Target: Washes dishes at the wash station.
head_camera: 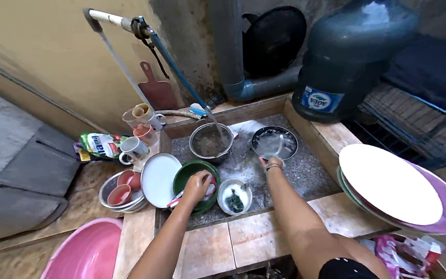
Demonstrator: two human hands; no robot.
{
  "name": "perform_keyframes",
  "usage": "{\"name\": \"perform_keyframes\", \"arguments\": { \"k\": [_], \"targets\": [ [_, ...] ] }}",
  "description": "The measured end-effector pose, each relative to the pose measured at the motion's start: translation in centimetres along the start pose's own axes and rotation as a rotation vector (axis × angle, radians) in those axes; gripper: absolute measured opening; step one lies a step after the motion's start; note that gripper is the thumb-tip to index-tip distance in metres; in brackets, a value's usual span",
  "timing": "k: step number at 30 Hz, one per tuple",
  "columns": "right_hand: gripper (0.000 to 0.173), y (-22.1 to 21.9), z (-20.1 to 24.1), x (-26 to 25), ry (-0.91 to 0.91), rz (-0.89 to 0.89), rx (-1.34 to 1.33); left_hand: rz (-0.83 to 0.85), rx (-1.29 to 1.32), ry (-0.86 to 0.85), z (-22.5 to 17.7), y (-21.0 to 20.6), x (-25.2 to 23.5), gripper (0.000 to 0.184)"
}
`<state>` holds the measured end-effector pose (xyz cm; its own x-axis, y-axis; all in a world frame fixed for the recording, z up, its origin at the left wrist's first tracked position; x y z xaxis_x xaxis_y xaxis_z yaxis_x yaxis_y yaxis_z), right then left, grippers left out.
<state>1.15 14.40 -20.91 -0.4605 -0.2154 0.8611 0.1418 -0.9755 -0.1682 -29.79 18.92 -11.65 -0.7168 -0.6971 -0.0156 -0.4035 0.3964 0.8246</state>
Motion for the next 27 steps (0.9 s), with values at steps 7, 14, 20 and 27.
{"name": "perform_keyframes", "arguments": {
  "k": [7,14,20,27],
  "targets": [
    [0.057,-4.3,2.8,-1.3,0.035,0.273,0.035,-0.195,0.012,-0.065,-0.4,3.1,-4.5,0.033],
    [0.062,-13.9,-1.4,5.9,0.697,0.261,1.316,-0.085,0.034,0.542,6.5,4.8,-13.0,0.068],
    [0.053,-14.3,-4.6,3.2,0.565,0.255,1.607,-0.135,0.226,0.707,8.8,3.9,-15.0,0.044],
    [0.05,-9.0,-4.1,1.5,0.421,0.178,1.408,-0.124,0.125,0.585,6.9,3.9,-17.7,0.037]
  ]
}}
Point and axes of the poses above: each hand's wrist, its own x-axis away from the middle knuckle, its own y-axis out of the back of the hand, z = x × y, the point moved 4 cm from there along -x, towards the middle knuckle, and after that the axes turned 14 degrees about -y, right-handed, at the moved point
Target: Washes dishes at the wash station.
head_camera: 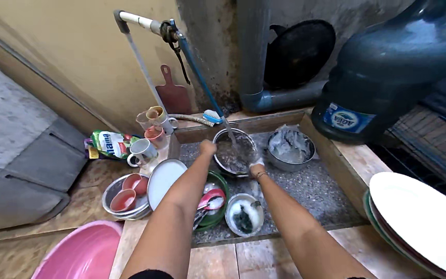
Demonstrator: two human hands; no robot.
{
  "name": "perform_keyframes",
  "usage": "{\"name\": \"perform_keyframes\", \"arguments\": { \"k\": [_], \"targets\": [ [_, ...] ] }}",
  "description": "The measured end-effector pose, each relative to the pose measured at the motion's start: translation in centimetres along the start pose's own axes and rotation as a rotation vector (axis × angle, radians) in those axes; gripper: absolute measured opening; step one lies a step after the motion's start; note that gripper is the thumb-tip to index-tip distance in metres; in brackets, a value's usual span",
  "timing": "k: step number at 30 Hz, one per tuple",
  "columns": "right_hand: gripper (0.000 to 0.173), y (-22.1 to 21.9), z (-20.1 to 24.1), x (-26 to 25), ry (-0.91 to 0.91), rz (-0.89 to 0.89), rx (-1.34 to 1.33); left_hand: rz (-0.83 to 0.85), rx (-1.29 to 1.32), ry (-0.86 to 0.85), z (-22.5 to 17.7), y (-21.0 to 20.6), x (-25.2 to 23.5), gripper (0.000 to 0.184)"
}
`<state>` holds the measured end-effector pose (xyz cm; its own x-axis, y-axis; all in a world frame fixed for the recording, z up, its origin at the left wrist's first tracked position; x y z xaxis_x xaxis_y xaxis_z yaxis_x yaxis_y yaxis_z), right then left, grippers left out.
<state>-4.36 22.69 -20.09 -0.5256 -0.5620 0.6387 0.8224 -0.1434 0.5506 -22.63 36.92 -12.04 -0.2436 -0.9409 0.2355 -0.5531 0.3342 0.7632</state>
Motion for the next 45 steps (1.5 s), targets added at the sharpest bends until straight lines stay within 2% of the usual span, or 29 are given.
{"name": "perform_keyframes", "arguments": {
  "k": [2,4,8,11,13,16,18,23,26,30,36,41,45],
  "targets": [
    [0.045,0.2,-1.1,0.2,0.026,0.032,0.102,-0.018,0.045,-0.063,-1.2,-0.4,-0.2,0.036],
    [0.05,0.5,-2.0,0.2,0.063,0.051,0.203,-0.033,0.09,-0.098,-2.2,-1.0,-0.1,0.034],
    [0.053,0.4,-4.0,-0.7,-0.032,0.091,-0.014,-0.039,0.147,-0.186,-3.7,-2.7,-0.2,0.025],
    [0.055,0.7,-4.7,-0.6,-0.072,0.144,0.027,-0.072,0.214,-0.207,-4.3,-3.9,-0.7,0.016],
    [0.056,1.0,-4.9,-0.5,-0.026,0.182,0.158,-0.082,0.254,-0.197,-5.0,-4.5,-0.9,0.02],
    [0.051,2.0,-4.6,0.5,0.064,0.273,0.437,-0.094,0.266,-0.15,-6.5,-5.2,-0.7,0.041],
    [0.047,3.4,-4.1,1.3,0.133,0.272,0.585,-0.117,0.247,-0.096,-7.3,-5.3,-0.3,0.044],
    [0.049,7.1,-4.3,3.5,0.336,0.255,0.626,-0.254,0.363,0.0,-6.0,-4.9,0.5,0.034],
    [0.049,8.0,-6.4,4.9,0.325,0.314,0.58,-0.365,0.454,0.076,-4.2,-4.3,1.3,0.036],
    [0.049,7.6,-8.5,5.0,0.293,0.401,0.602,-0.419,0.326,0.078,-2.7,-1.7,1.7,0.033],
    [0.049,7.5,-6.7,4.7,0.382,0.386,0.547,-0.481,0.191,0.081,-1.4,0.9,1.8,0.024],
    [0.048,6.9,-7.2,4.5,0.388,0.409,0.561,-0.511,0.029,0.062,-2.4,0.7,1.7,0.021],
    [0.05,6.9,-7.4,4.2,0.381,0.431,0.578,-0.527,-0.008,-0.003,-2.3,-1.1,0.9,0.029]
  ]
}}
Point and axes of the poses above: each hand's wrist, its own x-axis away from the middle knuckle, its own y-axis out of the back of the hand, z = x × y, the point moved 4 cm from there along -x, towards the middle knuckle, and after that the axes turned 14 degrees about -y, right-handed, at the moved point
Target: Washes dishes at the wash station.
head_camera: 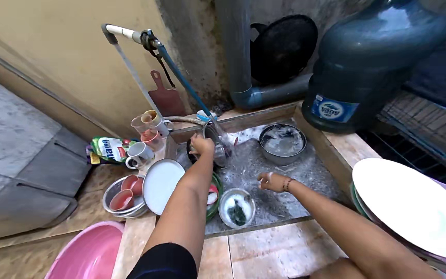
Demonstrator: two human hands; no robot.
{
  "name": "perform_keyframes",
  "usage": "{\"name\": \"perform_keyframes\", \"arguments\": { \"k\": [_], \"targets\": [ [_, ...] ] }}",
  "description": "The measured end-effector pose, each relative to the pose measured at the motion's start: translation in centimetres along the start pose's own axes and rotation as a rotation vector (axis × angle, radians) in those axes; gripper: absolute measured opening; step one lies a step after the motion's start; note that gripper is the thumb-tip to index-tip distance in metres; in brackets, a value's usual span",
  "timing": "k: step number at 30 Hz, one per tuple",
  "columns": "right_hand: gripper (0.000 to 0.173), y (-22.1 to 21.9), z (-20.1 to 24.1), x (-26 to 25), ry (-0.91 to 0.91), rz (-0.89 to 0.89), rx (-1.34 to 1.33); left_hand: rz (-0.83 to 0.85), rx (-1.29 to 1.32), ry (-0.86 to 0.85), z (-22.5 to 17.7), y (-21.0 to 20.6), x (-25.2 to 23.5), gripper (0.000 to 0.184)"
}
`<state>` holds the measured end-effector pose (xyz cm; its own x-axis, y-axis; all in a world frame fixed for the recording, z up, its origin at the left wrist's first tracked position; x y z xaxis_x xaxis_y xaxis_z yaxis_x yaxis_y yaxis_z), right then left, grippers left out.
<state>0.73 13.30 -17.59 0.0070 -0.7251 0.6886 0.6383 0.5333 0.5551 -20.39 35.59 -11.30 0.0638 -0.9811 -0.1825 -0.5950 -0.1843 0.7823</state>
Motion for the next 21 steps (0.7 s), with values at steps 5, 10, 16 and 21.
{"name": "perform_keyframes", "arguments": {
  "k": [5,10,16,21],
  "targets": [
    [0.05,0.1,0.0,-0.5,0.019,-0.007,-0.019,0.03,-0.084,-0.112,-1.1,-2.5,0.2,0.031],
    [0.049,0.1,0.3,-0.6,0.038,0.001,-0.025,0.063,-0.129,-0.145,-2.3,-3.0,-0.2,0.041],
    [0.048,0.0,0.2,-1.1,0.049,0.005,-0.043,0.085,-0.154,-0.167,-3.1,-3.3,0.5,0.045],
    [0.048,0.1,0.5,-0.6,0.043,0.017,-0.052,0.105,-0.167,-0.18,-3.7,-3.7,1.1,0.052]
  ]
}}
Point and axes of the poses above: each hand's wrist, its own x-axis away from the middle knuckle, its own y-axis out of the back of the hand, z = x × y, the point moved 4 cm from there along -x, towards the middle knuckle, and after that the axes turned 14 degrees about -y, right-handed, at the moved point
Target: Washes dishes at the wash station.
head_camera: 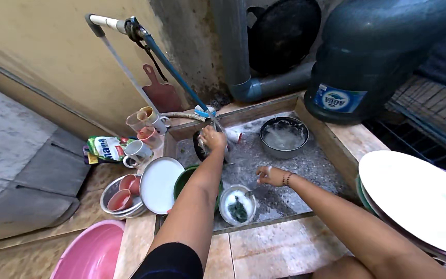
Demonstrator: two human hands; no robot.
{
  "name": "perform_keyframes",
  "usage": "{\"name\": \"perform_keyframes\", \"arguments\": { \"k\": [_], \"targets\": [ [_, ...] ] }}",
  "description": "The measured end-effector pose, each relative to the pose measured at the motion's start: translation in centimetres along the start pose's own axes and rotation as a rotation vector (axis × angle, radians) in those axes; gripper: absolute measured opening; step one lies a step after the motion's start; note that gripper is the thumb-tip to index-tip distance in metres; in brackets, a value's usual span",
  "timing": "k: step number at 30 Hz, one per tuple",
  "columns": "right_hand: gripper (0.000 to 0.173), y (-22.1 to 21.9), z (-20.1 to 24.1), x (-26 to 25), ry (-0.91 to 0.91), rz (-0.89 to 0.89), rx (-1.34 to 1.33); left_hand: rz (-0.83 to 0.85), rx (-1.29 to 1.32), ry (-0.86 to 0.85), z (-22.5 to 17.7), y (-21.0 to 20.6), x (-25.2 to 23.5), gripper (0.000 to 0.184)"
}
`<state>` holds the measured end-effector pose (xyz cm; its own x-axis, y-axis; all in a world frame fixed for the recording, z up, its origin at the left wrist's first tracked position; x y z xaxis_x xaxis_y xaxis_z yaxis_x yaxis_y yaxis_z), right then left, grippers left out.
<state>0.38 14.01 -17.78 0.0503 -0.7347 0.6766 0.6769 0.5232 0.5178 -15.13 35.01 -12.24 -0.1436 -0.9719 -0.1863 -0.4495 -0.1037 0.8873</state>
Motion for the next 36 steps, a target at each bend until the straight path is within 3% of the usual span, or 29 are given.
{"name": "perform_keyframes", "arguments": {
  "k": [16,21,26,32,36],
  "targets": [
    [0.048,0.0,-0.4,-0.3,-0.021,0.0,-0.018,-0.018,0.016,0.039,1.6,0.4,-0.5,0.042],
    [0.048,0.4,-0.5,-0.1,-0.033,-0.017,-0.039,0.042,-0.018,-0.185,-0.7,0.0,0.7,0.052],
    [0.048,0.5,-0.6,0.2,-0.024,-0.028,-0.045,0.078,-0.076,-0.493,-2.7,-2.5,1.2,0.038],
    [0.047,1.3,-0.9,0.5,-0.019,-0.038,-0.062,0.183,-0.051,-0.581,-3.3,-3.0,-0.3,0.038],
    [0.048,1.3,-0.8,0.5,-0.02,-0.043,-0.063,0.153,-0.054,-0.568,-2.9,-2.7,-0.6,0.037]
  ]
}}
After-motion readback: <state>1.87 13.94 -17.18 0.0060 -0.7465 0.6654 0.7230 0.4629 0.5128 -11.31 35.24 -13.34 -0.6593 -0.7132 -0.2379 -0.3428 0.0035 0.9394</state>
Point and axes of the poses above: each hand's wrist, its own x-axis away from the middle knuckle, its own y-axis out of the back of the hand, z = x × y, the point moved 4 cm from there along -x, towards the middle knuckle, and after that the axes turned 14 degrees about -y, right-handed, at the moved point
